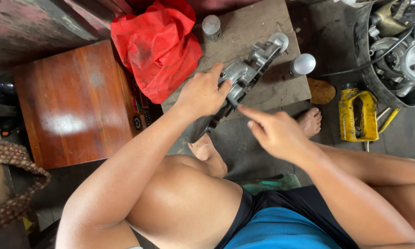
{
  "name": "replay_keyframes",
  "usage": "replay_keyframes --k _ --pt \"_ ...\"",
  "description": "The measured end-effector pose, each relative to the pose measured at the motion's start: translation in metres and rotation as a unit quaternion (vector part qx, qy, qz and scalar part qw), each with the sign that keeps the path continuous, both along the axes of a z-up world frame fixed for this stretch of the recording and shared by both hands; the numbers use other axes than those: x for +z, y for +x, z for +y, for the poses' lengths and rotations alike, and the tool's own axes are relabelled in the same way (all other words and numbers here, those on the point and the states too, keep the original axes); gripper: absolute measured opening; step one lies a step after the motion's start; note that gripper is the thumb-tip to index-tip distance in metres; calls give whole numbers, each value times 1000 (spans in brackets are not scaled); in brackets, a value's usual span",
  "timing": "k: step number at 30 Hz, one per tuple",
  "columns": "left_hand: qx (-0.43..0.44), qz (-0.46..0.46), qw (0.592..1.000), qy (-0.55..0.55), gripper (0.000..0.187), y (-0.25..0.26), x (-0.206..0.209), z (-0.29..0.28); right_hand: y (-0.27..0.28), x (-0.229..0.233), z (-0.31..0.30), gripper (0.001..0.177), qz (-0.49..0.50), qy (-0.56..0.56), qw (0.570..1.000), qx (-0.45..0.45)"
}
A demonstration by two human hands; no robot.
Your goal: The person scrubs a metal engine part with a brush, then flips it over to clean the other side. They continue scrubbing various surfaces of the part while sitting on the floor.
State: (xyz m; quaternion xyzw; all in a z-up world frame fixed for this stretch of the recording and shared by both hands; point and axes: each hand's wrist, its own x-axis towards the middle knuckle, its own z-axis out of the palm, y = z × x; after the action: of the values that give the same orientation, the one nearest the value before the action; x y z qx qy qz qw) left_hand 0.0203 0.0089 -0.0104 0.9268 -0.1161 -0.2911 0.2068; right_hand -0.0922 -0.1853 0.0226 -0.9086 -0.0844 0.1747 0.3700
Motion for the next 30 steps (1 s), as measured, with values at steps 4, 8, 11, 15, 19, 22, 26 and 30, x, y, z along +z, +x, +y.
replay_keyframes --k 4,8,11,15,19,22,26,30 --pt "-2 7 1000 -15 55 -1 3 -1 -8 -16 -5 49 -20 39 999 -17" --pt "9 17 1000 -17 56 5 2 4 -11 -36 -7 49 -42 76 996 -29" --pt "7 34 999 -24 59 5 11 5 -7 -49 -8 49 -66 111 991 -32" --pt "21 37 998 -49 57 5 9 6 -11 -58 8 49 -107 151 980 -75" --pt "52 49 993 -94 54 8 16 5 -26 -141 42 53 -203 175 956 -115" --pt "47 47 994 -83 57 10 -18 14 -65 -189 50 54 -195 151 960 -131" --pt "48 47 993 -94 57 7 -10 12 -52 -179 59 50 -243 163 948 -127" --pt "48 38 994 -89 58 5 -7 13 -39 -167 39 45 -263 133 947 -128"
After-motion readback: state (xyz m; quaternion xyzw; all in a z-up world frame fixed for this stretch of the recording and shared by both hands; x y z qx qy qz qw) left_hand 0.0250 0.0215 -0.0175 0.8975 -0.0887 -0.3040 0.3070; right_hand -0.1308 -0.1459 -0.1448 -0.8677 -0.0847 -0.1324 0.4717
